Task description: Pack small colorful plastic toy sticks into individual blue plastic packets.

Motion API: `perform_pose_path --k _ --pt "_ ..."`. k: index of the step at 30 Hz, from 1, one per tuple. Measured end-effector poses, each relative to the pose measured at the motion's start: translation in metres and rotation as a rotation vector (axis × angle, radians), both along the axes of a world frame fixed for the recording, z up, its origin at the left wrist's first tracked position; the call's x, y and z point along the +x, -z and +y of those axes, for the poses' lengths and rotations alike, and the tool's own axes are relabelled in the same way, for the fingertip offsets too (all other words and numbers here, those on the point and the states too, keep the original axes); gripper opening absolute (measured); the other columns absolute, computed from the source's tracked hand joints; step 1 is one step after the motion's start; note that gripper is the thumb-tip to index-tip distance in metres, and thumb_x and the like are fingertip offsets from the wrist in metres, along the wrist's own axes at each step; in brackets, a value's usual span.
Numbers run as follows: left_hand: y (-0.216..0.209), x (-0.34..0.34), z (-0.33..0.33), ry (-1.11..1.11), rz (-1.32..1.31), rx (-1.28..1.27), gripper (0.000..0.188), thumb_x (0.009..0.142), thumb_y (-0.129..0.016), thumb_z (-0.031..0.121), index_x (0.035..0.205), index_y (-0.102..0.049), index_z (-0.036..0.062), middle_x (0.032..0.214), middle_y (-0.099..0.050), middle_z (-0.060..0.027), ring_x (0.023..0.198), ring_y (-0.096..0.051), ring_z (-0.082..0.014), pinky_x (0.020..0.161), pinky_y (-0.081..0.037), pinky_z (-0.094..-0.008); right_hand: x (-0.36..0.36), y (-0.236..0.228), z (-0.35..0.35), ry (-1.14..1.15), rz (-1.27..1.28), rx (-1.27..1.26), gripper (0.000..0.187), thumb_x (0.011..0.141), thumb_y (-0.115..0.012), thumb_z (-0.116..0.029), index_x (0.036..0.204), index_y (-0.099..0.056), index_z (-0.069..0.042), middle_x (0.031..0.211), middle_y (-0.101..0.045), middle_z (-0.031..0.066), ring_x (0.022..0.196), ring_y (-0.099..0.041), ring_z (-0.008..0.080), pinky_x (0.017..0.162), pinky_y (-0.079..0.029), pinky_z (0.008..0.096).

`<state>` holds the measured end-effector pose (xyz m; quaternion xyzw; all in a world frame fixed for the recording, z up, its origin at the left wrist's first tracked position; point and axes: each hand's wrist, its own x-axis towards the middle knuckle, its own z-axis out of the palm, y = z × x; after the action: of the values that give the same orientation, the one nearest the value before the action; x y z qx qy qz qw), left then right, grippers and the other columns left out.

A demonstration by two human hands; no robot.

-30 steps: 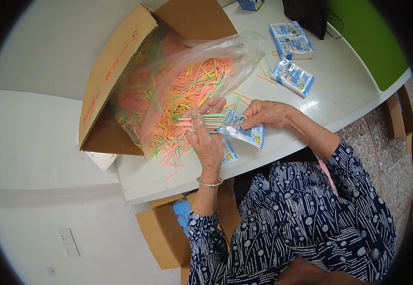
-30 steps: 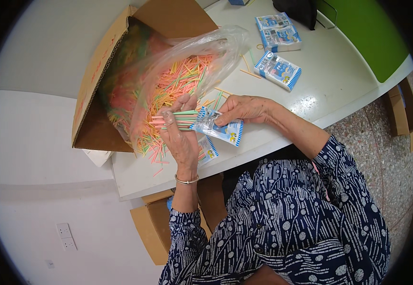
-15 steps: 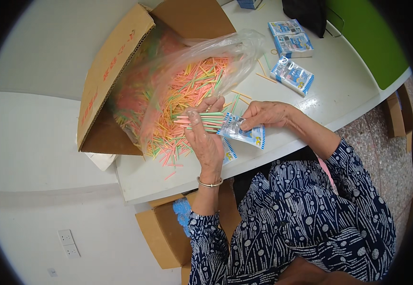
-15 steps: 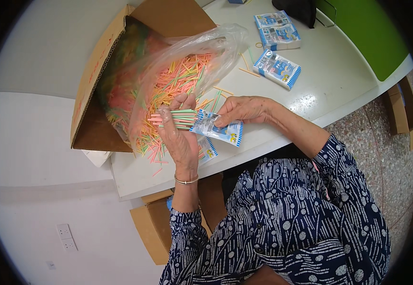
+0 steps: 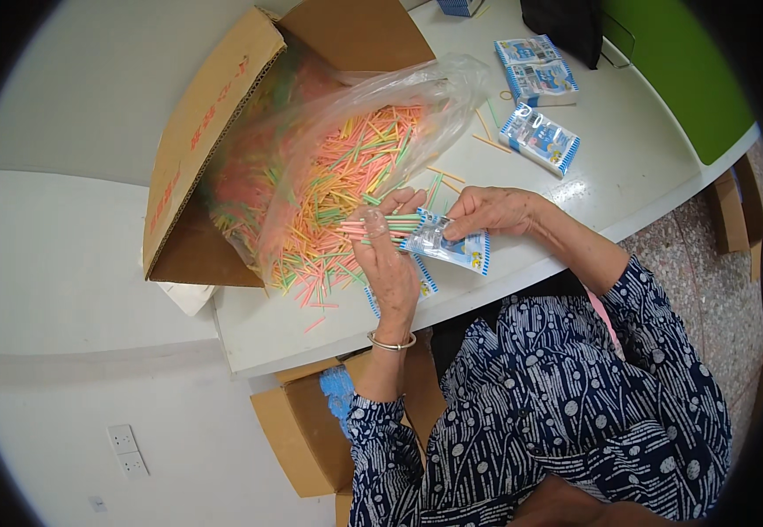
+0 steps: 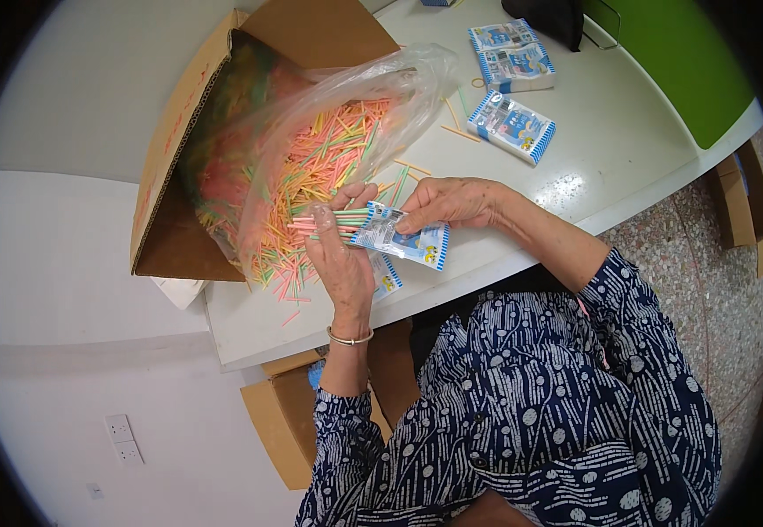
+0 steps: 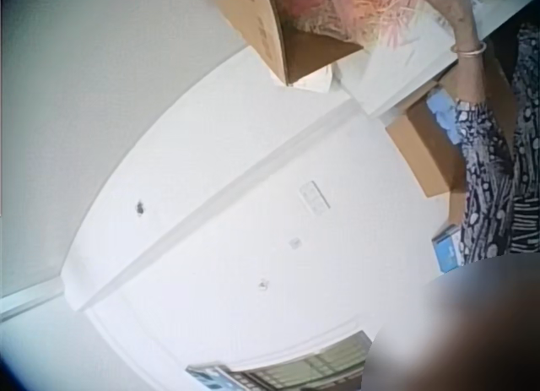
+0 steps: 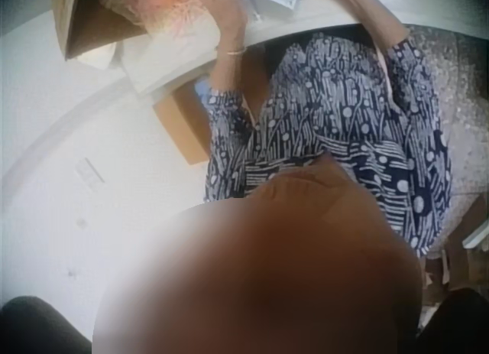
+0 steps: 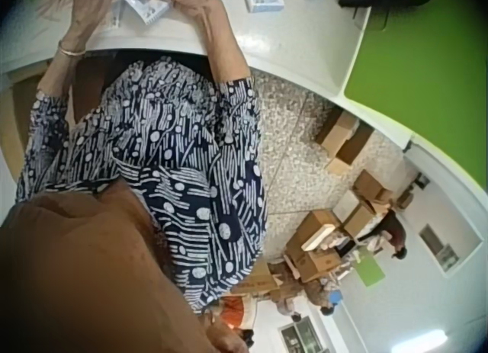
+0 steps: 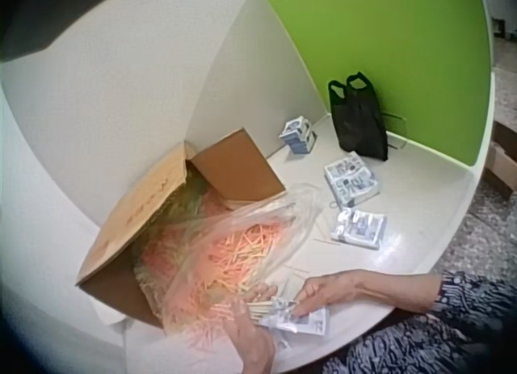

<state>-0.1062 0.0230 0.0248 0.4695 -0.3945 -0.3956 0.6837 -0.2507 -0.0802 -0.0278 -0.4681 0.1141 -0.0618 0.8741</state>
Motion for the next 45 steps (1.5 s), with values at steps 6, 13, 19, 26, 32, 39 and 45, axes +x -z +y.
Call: perform_pose_path --k 6,13,19,26,32,39,45 --pt "0.008 0.004 0.003 0.017 -0.027 0.007 0.029 0.101 -0.035 0.026 0.107 -0.038 -0.0024 0.111 -0.057 -0.0228 0.107 -0.057 -0.0307 0.095 -0.043 -0.0387 0.000 0.001 0.000 0.011 0.014 -0.050 0.023 0.085 -0.066 -0.019 0.093 -0.067 0.004 0.084 -0.068 0.0052 0.070 -0.062 0.0071 0.062 -0.049 0.0221" --pt "0.012 0.016 -0.006 0.242 -0.167 0.086 0.030 0.101 -0.035 0.027 0.104 -0.046 0.0001 0.117 -0.057 -0.0220 0.113 -0.052 -0.0261 0.100 -0.038 -0.0367 0.004 0.005 -0.001 0.032 0.007 -0.103 0.023 0.085 -0.066 -0.018 0.095 -0.067 0.003 0.085 -0.069 0.0047 0.073 -0.063 0.0073 0.066 -0.050 0.0220" --pt "0.007 0.040 -0.026 0.514 -0.119 0.160 0.039 0.100 -0.035 0.033 0.123 -0.043 0.0025 0.126 -0.050 -0.0200 0.117 -0.049 -0.0246 0.097 -0.040 -0.0335 0.022 0.005 -0.009 0.125 -0.060 -0.084 0.024 0.085 -0.066 -0.017 0.100 -0.066 0.002 0.089 -0.069 0.0047 0.077 -0.063 0.0076 0.069 -0.050 0.0225" --pt "0.002 0.064 -0.058 0.228 -0.341 0.123 0.041 0.100 -0.035 0.035 0.124 -0.048 0.0041 0.124 -0.050 -0.0132 0.104 -0.053 -0.0188 0.085 -0.046 -0.0315 0.047 -0.001 -0.031 0.247 -0.067 -0.085 0.023 0.086 -0.065 -0.016 0.102 -0.066 0.000 0.090 -0.068 0.0045 0.078 -0.064 0.0079 0.068 -0.051 0.0226" --pt "-0.002 0.078 -0.061 0.252 -0.889 0.172 0.041 0.099 -0.038 0.035 0.119 -0.052 0.0014 0.105 -0.058 -0.0108 0.090 -0.056 -0.0161 0.080 -0.045 -0.0286 0.057 0.003 -0.031 0.297 -0.115 -0.057 0.023 0.086 -0.064 -0.017 0.101 -0.066 0.001 0.090 -0.068 0.0050 0.076 -0.064 0.0087 0.067 -0.052 0.0226" --pt "-0.023 0.059 -0.054 0.197 -0.915 0.189 0.034 0.092 -0.050 0.016 0.123 -0.052 0.0021 0.103 -0.060 -0.0171 0.092 -0.059 -0.0212 0.081 -0.047 -0.0333 0.055 0.003 -0.036 0.317 -0.089 -0.161 0.026 0.087 -0.064 -0.018 0.104 -0.065 0.001 0.092 -0.068 0.0048 0.080 -0.063 0.0078 0.070 -0.050 0.0225" --pt "-0.012 0.055 -0.059 0.073 -0.775 0.017 0.035 0.085 -0.058 0.009 0.119 -0.055 0.0004 0.100 -0.062 -0.0138 0.087 -0.061 -0.0202 0.077 -0.048 -0.0325 0.045 -0.010 -0.031 0.320 -0.122 -0.133 0.025 0.087 -0.064 -0.017 0.104 -0.065 0.001 0.092 -0.068 0.0040 0.080 -0.062 0.0076 0.070 -0.050 0.0218"
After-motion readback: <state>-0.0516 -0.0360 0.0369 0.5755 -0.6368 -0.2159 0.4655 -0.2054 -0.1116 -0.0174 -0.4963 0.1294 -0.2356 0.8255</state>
